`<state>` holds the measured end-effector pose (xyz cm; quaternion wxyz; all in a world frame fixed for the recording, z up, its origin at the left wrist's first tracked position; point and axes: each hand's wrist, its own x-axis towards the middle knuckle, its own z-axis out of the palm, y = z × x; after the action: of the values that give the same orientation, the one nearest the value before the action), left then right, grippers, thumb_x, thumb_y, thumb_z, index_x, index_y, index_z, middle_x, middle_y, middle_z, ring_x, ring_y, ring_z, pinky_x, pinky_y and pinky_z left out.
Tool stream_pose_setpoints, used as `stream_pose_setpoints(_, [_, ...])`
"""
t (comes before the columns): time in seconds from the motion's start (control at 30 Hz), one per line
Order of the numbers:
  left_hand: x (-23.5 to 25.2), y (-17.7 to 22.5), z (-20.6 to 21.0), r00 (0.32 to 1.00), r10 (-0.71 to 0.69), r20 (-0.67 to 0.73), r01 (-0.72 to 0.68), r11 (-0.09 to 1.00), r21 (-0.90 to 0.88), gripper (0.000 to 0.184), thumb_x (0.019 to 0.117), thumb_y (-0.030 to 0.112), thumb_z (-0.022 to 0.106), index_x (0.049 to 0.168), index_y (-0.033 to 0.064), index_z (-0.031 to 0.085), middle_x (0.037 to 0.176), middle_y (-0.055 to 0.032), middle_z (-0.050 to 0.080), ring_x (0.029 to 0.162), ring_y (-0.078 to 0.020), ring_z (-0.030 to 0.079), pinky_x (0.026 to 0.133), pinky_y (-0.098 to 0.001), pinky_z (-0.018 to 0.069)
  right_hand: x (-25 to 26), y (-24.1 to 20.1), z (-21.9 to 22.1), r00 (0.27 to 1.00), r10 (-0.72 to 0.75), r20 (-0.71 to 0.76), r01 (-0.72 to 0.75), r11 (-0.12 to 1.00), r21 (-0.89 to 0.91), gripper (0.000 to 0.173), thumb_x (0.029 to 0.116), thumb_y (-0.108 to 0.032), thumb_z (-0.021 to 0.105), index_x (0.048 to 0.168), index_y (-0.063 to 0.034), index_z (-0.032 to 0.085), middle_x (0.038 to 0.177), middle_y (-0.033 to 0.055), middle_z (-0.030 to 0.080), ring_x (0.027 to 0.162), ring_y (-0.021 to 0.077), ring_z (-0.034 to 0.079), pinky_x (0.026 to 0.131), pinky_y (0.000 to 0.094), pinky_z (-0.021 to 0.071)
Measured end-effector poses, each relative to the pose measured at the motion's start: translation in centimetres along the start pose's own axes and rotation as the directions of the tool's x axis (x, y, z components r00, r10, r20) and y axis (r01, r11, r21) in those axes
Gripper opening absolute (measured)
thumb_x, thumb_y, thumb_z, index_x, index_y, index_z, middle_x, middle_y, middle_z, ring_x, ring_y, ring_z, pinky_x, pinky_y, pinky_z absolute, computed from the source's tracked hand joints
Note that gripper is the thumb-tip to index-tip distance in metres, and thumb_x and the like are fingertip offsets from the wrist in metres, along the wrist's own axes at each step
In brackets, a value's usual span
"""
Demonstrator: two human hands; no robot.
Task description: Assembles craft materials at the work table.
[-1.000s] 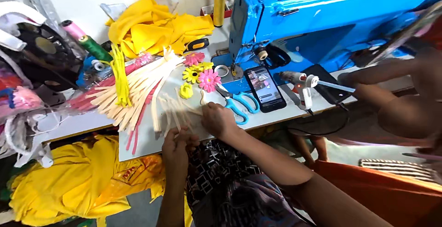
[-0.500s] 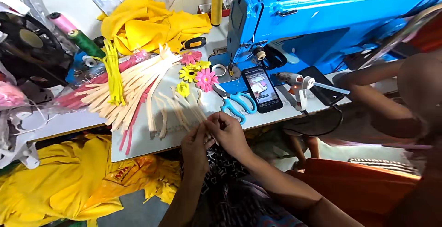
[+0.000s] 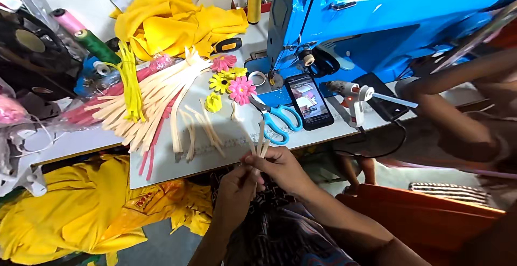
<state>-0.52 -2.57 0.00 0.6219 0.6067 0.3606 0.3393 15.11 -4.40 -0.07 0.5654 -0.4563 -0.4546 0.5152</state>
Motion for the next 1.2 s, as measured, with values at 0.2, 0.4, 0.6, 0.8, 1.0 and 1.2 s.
stream_pose_setpoints(0.2, [0.0, 0.6, -0.8, 0.965, -0.012, 0.261, 0.078, 0.967, -0.244, 0.025, 0.1105, 0.02, 0.041, 0.109, 0.0099, 0.064, 0.088, 0.0063, 0.069, 0.081, -0.0056, 0.069, 0.079, -0.0252, 0.0597, -1.0, -0.8, -0.4, 0.999, 0.036, 0.024, -0.037, 0.997, 0.071, 0.019, 0.1014, -0.016, 0.063, 0.107, -0.0013, 0.075, 0.11, 0.0013, 0.071, 0.077, -0.0019, 0.065, 0.068, 0.0156, 0.0563])
stream_pose_setpoints(0.4, [-0.5, 1.4, 0.5, 0.921, -0.19, 0.34, 0.268, 0.942, -0.201, 0.022, 0.109, 0.016, 0.036, 0.105, 0.0138, 0.058, 0.07, 0.0142, 0.047, 0.054, 0.0051, 0.042, 0.049, -0.011, 0.0372, -0.7, -1.3, -1.3, 0.996, -0.068, -0.062, 0.067, 0.998, -0.02, 0.034, 0.0975, -0.006, 0.063, 0.131, -0.001, 0.059, 0.091, -0.0033, 0.072, 0.08, 0.0014, 0.067, 0.074, 0.0192, 0.0568])
stream_pose_setpoints(0.6, [-0.6, 1.2, 0.7, 0.891, -0.199, 0.409, 0.333, 0.898, -0.288, 0.024, 0.1079, 0.017, 0.033, 0.106, 0.014, 0.057, 0.075, 0.0114, 0.058, 0.064, 0.0019, 0.057, 0.059, -0.0144, 0.0506, -0.5, -1.1, -2.0, 0.94, -0.308, -0.144, 0.282, 0.943, -0.178, 0.039, 0.0978, -0.002, 0.062, 0.136, -0.0042, 0.056, 0.085, -0.0048, 0.072, 0.074, -0.0006, 0.067, 0.071, 0.0159, 0.0561])
stream_pose_setpoints(0.8, [-0.3, 1.6, 1.2, 0.884, -0.214, 0.416, 0.391, 0.825, -0.407, 0.022, 0.1093, 0.018, 0.033, 0.106, 0.0174, 0.054, 0.073, 0.0122, 0.055, 0.06, 0.0024, 0.053, 0.055, -0.0138, 0.048, -0.9, -0.8, -0.5, 0.967, -0.249, -0.055, 0.241, 0.962, -0.131, 0.014, 0.1009, -0.007, 0.059, 0.108, 0.0021, 0.067, 0.086, -0.0053, 0.07, 0.071, -0.0048, 0.063, 0.064, 0.0127, 0.053])
stream_pose_setpoints(1.0, [0.2, 1.6, 0.7, 0.953, -0.275, 0.127, 0.302, 0.822, -0.483, 0.022, 0.1103, 0.016, 0.032, 0.109, 0.0113, 0.054, 0.07, 0.0086, 0.051, 0.051, 0.0026, 0.044, 0.045, -0.0114, 0.0387, 0.5, -0.7, -7.4, 0.897, -0.408, -0.169, 0.057, 0.486, -0.872, 0.048, 0.1013, -0.032, 0.062, 0.138, -0.0018, 0.059, 0.111, 0.0146, 0.072, 0.102, 0.0326, 0.068, 0.089, 0.0545, 0.0537])
stream_pose_setpoints(1.2, [1.0, 1.7, 0.7, 0.964, -0.261, 0.052, 0.25, 0.825, -0.507, 0.026, 0.1089, 0.011, 0.033, 0.122, 0.005, 0.055, 0.074, 0.0053, 0.055, 0.057, -0.0019, 0.053, 0.052, -0.0162, 0.0481, 2.3, -0.3, -11.7, 0.889, -0.348, -0.297, -0.208, 0.27, -0.94, 0.055, 0.1001, -0.036, 0.064, 0.14, 0.0008, 0.057, 0.116, 0.0285, 0.067, 0.112, 0.056, 0.059, 0.089, 0.0725, 0.0429])
